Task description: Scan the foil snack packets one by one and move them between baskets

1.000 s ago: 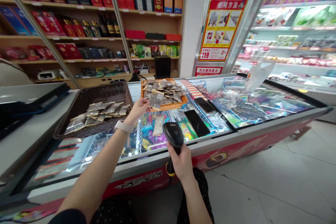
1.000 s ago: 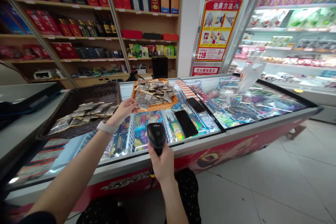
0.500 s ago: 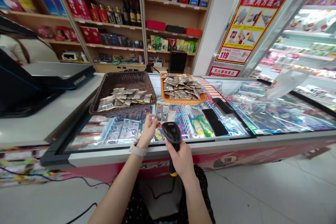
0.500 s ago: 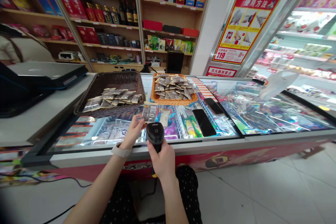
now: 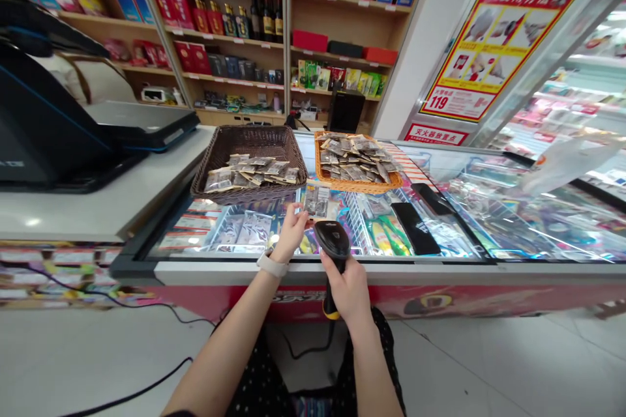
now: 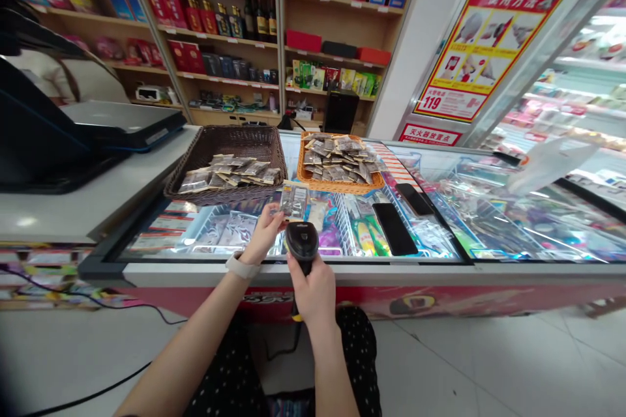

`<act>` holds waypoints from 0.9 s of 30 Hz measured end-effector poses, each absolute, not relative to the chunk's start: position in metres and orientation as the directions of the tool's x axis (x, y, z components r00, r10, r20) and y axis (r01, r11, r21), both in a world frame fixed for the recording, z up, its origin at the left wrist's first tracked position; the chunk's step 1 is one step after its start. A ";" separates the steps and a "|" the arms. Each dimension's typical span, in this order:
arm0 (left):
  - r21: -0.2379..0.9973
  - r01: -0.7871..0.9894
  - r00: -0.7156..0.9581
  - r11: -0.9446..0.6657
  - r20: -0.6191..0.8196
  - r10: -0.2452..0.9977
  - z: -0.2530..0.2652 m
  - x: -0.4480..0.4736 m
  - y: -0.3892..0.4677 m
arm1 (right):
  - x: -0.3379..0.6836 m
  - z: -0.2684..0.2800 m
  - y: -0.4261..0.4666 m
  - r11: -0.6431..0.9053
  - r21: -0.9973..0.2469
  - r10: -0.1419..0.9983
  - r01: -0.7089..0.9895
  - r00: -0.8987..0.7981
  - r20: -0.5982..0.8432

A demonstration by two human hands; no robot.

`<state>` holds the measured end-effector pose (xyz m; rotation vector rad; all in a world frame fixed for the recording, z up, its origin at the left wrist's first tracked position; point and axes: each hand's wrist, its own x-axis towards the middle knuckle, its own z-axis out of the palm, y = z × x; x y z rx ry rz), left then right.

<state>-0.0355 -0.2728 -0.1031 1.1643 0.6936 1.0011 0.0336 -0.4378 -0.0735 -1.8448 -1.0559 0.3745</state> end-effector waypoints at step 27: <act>0.925 -0.353 0.270 -0.137 0.241 0.932 -0.037 -0.083 -0.240 | 0.034 -0.063 -0.437 0.079 -0.934 0.766 0.349 0.579 0.280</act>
